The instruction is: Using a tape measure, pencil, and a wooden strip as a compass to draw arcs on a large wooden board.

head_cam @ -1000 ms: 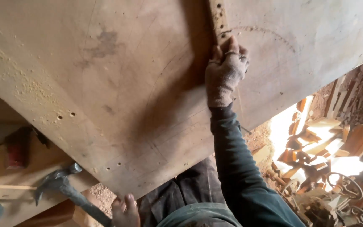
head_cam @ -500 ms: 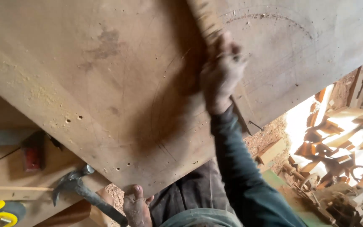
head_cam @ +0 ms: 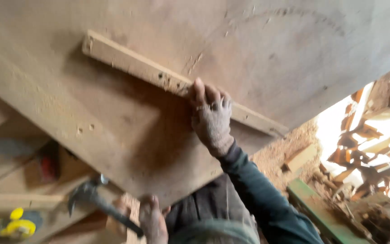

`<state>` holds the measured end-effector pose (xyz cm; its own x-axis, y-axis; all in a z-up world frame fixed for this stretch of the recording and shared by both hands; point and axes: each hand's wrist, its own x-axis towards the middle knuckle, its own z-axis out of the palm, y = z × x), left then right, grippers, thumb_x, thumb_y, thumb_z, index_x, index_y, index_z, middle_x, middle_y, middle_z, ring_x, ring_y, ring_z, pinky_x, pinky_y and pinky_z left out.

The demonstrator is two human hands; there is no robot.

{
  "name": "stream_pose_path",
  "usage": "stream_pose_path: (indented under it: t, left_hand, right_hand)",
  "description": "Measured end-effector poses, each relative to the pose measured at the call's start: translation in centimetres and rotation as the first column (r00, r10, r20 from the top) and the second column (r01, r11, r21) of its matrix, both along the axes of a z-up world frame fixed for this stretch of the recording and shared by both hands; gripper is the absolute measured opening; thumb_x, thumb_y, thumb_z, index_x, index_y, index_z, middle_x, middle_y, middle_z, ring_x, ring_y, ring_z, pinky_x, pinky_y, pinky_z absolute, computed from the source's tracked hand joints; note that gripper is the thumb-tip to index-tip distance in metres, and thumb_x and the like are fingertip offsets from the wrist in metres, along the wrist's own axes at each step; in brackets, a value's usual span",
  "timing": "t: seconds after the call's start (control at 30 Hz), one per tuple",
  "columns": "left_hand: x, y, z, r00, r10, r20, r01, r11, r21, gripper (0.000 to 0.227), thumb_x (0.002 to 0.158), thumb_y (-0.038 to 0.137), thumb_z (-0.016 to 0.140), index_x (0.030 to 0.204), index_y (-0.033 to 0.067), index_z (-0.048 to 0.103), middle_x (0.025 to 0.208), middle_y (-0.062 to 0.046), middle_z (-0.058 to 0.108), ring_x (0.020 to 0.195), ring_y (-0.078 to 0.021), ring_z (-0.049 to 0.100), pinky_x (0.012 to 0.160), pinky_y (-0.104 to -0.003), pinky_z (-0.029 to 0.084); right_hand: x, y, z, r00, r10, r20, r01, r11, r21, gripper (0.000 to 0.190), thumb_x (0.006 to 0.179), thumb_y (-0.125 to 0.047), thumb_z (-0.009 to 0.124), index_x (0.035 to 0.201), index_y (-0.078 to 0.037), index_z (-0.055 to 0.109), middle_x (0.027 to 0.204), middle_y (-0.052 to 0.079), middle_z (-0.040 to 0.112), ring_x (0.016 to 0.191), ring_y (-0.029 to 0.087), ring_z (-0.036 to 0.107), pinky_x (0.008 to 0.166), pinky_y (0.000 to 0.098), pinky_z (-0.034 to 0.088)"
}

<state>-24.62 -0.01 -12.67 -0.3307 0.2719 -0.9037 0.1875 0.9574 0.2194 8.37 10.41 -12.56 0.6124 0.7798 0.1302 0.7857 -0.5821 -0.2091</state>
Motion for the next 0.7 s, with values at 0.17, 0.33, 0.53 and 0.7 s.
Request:
stream_pose_path:
  t: [0.17,0.33,0.53,0.7]
  left_hand:
    - [1.1,0.1,-1.3,0.998,0.068,-0.008,-0.068,0.997,0.045,0.033,0.099,0.025,0.063,0.122,0.0008,0.059,0.121,-0.017,0.060,0.109,-0.0271,0.061,0.066,-0.042,0.061]
    - [-1.1,-1.2,-0.4,0.998,0.054,-0.014,-0.054,0.998,-0.010,0.042,0.102,0.027,0.057,0.131,-0.0042,0.055,0.128,-0.022,0.059,0.103,-0.0354,0.065,0.069,-0.043,0.062]
    - [2.8,2.0,2.0,0.994,0.100,-0.047,-0.100,0.995,-0.003,0.036,0.101,0.026,0.060,0.118,-0.0052,0.055,0.113,-0.025,0.066,0.091,-0.0343,0.068,0.069,-0.041,0.061]
    - [2.1,1.7,1.8,0.995,0.094,-0.043,-0.095,0.995,-0.023,0.047,0.095,0.034,0.065,0.116,-0.0064,0.053,0.113,-0.026,0.067,0.095,-0.0367,0.070,0.074,-0.042,0.062]
  right_hand:
    - [5.0,0.0,-2.4,0.970,-0.047,0.240,0.044,0.999,0.016,0.058,0.103,-0.010,0.048,0.159,-0.006,0.031,0.115,0.025,0.058,0.096,0.046,0.055,0.079,0.0560,0.048]
    - [-2.9,-3.9,-1.4,0.987,0.160,-0.005,-0.160,0.987,-0.026,0.067,0.085,-0.005,0.057,0.150,-0.009,0.045,0.132,0.012,0.054,0.106,0.032,0.055,0.095,0.0498,0.048]
    - [-2.1,-3.1,-2.5,0.994,0.107,0.023,-0.108,0.994,0.005,0.087,0.081,-0.003,0.062,0.161,-0.016,0.029,0.135,0.009,0.049,0.113,0.031,0.050,0.095,0.0479,0.050]
    - [-1.9,-3.1,-1.6,0.989,0.150,-0.008,-0.150,0.983,-0.105,0.062,0.094,-0.003,0.050,0.155,-0.015,0.039,0.130,0.009,0.045,0.098,0.028,0.044,0.086,0.0446,0.045]
